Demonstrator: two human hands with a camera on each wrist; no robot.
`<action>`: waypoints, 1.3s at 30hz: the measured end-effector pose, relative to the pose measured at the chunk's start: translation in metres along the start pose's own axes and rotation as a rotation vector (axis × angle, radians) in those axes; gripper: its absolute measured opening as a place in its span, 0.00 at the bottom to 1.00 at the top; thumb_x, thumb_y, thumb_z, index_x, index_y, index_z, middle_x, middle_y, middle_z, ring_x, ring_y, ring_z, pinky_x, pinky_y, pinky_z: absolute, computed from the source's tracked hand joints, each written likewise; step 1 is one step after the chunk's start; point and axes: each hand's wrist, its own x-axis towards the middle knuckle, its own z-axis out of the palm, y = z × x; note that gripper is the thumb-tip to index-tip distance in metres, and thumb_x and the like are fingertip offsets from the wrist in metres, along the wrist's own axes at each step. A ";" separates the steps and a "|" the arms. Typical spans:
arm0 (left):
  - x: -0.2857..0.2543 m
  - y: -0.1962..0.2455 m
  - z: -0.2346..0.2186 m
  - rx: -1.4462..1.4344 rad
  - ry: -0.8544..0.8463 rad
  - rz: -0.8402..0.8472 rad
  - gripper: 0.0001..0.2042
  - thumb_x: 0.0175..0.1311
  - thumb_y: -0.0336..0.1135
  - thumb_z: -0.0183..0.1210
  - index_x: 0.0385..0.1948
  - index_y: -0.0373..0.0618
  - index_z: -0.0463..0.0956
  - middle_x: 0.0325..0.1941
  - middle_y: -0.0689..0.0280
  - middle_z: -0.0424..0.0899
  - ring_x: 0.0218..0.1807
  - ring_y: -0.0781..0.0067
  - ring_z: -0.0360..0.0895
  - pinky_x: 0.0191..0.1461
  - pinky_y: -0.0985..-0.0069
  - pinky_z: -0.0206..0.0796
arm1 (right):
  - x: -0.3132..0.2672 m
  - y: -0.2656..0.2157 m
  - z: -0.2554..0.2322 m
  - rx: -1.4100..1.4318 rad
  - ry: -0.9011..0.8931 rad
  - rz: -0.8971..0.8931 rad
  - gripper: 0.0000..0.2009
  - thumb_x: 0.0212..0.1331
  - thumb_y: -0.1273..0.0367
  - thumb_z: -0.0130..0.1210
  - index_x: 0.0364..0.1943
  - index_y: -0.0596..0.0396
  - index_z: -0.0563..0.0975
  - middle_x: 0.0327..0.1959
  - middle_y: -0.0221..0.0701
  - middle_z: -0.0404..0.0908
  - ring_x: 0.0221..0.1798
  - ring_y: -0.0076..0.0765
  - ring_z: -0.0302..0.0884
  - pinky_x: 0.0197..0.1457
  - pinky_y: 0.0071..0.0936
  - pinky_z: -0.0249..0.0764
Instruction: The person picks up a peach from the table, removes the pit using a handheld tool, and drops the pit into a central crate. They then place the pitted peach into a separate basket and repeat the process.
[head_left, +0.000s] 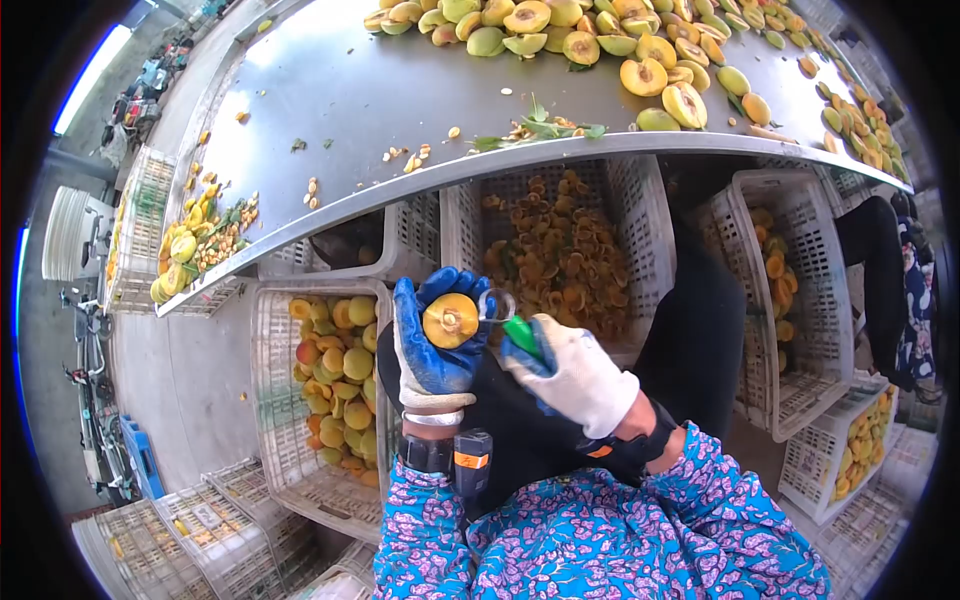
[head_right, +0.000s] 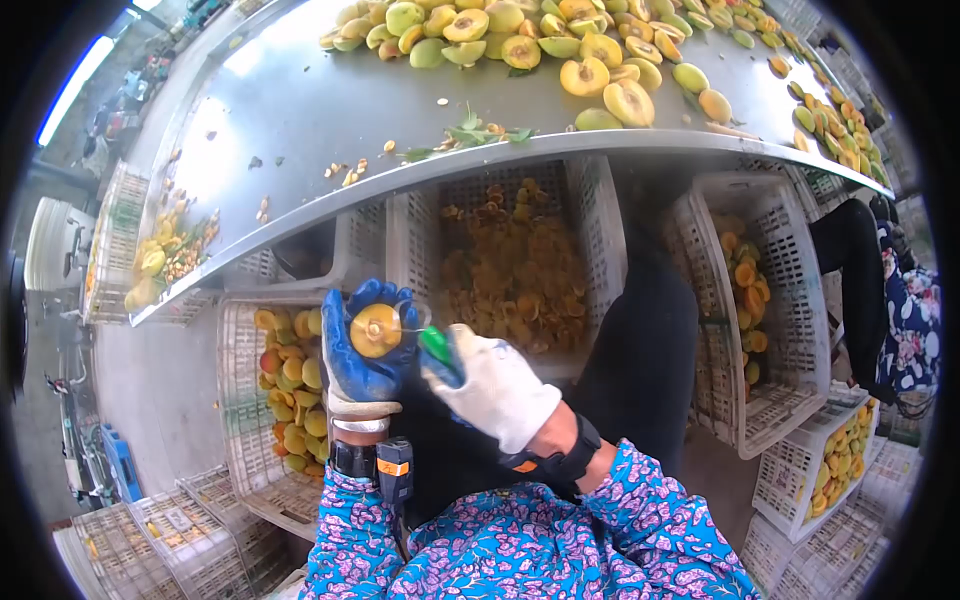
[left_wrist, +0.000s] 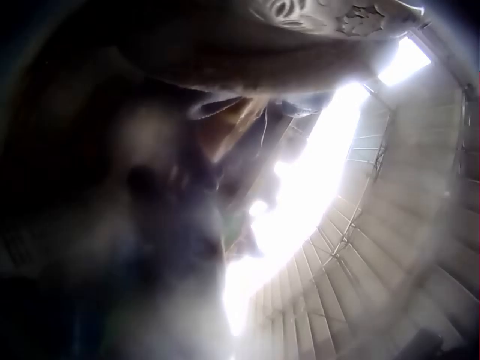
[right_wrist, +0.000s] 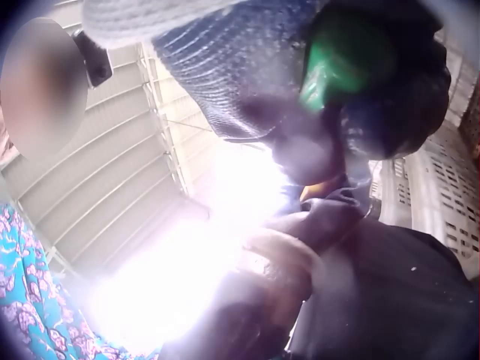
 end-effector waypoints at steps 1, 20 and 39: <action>-0.001 -0.002 -0.002 0.067 -0.021 0.038 0.24 0.69 0.55 0.44 0.42 0.42 0.77 0.43 0.58 0.81 0.49 0.55 0.78 0.53 0.59 0.72 | 0.001 -0.004 0.011 -0.069 0.011 -0.068 0.16 0.58 0.59 0.55 0.36 0.59 0.69 0.28 0.47 0.79 0.34 0.57 0.78 0.35 0.46 0.73; -0.025 -0.007 0.019 0.726 0.079 0.324 0.29 0.68 0.58 0.44 0.25 0.36 0.76 0.22 0.57 0.80 0.23 0.65 0.79 0.30 0.73 0.74 | -0.004 0.009 0.063 -0.183 -0.078 -0.094 0.14 0.59 0.64 0.49 0.37 0.66 0.69 0.25 0.48 0.79 0.27 0.50 0.80 0.30 0.42 0.74; -0.007 -0.020 0.011 0.640 0.122 0.177 0.29 0.71 0.55 0.40 0.24 0.35 0.74 0.21 0.56 0.79 0.22 0.65 0.77 0.29 0.73 0.72 | 0.002 0.004 0.052 -0.061 -0.188 0.184 0.12 0.56 0.69 0.50 0.36 0.67 0.72 0.32 0.56 0.79 0.39 0.61 0.77 0.42 0.47 0.73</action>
